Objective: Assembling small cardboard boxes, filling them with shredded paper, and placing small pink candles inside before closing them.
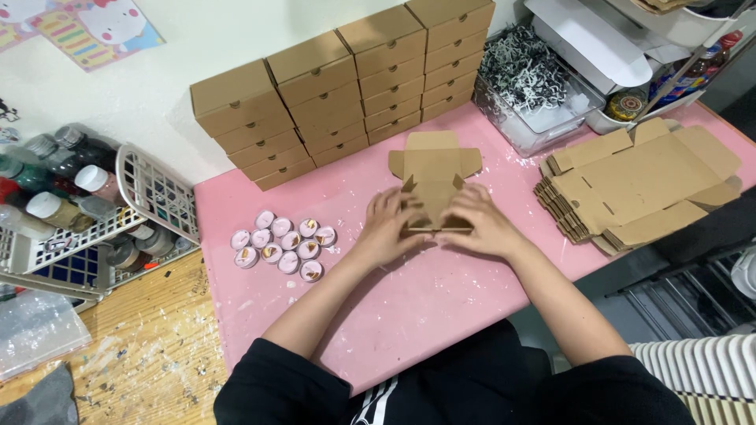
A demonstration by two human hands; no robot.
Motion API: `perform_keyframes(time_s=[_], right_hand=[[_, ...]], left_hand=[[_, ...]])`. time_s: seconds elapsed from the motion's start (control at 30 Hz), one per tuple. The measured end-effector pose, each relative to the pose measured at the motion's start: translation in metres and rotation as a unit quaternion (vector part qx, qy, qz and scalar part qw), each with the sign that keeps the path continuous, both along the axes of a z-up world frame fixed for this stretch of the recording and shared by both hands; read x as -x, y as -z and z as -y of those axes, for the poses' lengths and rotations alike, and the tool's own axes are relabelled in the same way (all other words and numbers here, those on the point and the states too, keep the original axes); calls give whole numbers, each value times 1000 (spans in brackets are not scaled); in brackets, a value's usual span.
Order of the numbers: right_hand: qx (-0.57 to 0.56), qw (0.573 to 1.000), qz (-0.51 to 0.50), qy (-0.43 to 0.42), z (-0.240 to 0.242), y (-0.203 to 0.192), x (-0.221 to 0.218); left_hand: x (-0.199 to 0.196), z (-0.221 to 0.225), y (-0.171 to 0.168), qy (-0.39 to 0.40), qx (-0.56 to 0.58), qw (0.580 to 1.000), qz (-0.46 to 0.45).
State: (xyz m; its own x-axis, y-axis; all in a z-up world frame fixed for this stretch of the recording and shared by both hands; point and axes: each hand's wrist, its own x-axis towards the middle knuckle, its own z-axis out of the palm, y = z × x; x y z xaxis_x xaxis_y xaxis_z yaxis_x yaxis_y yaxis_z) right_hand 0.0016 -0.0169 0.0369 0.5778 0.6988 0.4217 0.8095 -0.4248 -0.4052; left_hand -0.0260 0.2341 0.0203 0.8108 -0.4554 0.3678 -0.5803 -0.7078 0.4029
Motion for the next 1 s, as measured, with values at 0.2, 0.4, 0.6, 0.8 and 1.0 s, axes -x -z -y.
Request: perform_keyframes(time_s=[0.2, 0.4, 0.6, 0.8, 1.0], right_hand=[[-206, 945, 9, 255, 50, -27, -53], [-26, 957, -11, 290, 128, -11, -225], [150, 966, -28, 209, 114, 25, -294], [101, 957, -42, 269, 136, 19, -308], [-105, 968, -187, 130, 143, -31, -270]], left_hand=[[-26, 11, -48, -17, -4, 1000, 3], [-105, 78, -73, -72, 4, 997, -39], [-187, 141, -45, -85, 26, 993, -83], [-234, 169, -44, -132, 59, 988, -45], [-266, 196, -28, -93, 125, 987, -40]])
